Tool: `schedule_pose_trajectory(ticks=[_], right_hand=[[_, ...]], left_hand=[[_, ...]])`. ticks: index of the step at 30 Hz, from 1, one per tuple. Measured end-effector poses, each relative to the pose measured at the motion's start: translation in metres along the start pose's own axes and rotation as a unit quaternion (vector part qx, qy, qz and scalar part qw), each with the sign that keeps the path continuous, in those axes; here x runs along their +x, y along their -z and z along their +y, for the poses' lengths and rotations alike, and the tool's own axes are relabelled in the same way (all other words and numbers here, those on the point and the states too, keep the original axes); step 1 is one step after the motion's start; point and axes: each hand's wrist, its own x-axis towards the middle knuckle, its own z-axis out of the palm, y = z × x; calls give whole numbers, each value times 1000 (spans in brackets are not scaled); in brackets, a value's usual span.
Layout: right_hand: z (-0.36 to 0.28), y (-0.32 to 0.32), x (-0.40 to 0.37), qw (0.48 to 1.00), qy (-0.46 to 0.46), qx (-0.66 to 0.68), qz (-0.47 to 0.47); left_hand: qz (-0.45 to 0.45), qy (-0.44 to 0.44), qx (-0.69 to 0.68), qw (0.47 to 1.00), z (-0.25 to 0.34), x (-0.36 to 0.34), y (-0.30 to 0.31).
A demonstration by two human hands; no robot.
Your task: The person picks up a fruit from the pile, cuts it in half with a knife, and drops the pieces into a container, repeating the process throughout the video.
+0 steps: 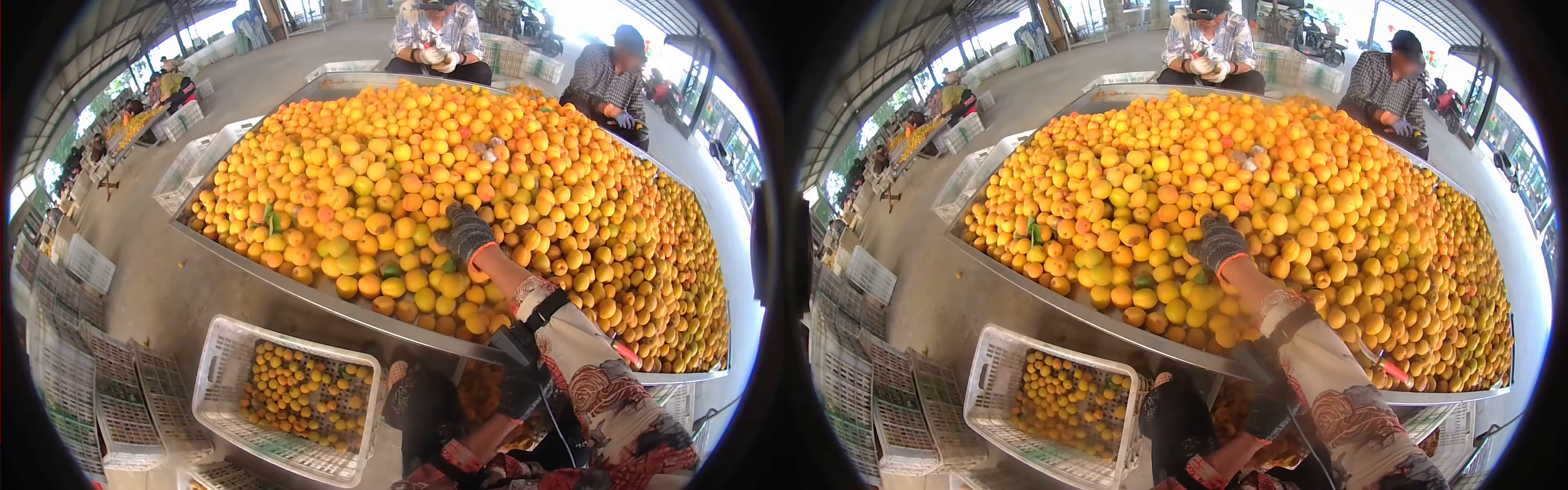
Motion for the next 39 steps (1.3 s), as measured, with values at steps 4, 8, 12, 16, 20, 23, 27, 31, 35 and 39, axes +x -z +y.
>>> schedule_pose_trajectory(ticks=[4, 8, 12, 16, 20, 23, 27, 31, 35, 39], right_hand=[[7, -4, 8, 999, 41, -4, -7], [9, -10, 6, 1000, 8, -2, -15], [14, -12, 8, 998, 39, 48, 19], [4, -11, 3, 999, 9, 25, 27], [-3, -14, 10, 999, -15, 8, 37], [2, -11, 7, 999, 3, 1, 50], [23, -17, 11, 966, 17, 242, 88], [-11, -12, -23, 865, 122, 480, 78], [-80, 21, -113, 826, 308, 431, -193], [-59, 16, -78, 869, 262, 415, -63]], left_hand=[[-16, 11, 22, 1000, 1, 8, 20], [-8, -2, 43, 999, 1, 3, 24], [-6, -13, 55, 998, 8, -3, 27], [-1, -26, 72, 997, 8, -3, 18], [1, -43, 92, 995, 3, -1, 5], [-1, -53, 102, 993, 4, -4, -5], [16, -22, 78, 997, 22, -45, -76], [35, 35, 29, 998, 42, -68, -113], [-276, 99, -434, 852, 11, -20, -40], [-58, 39, -382, 921, -9, 18, 17]])
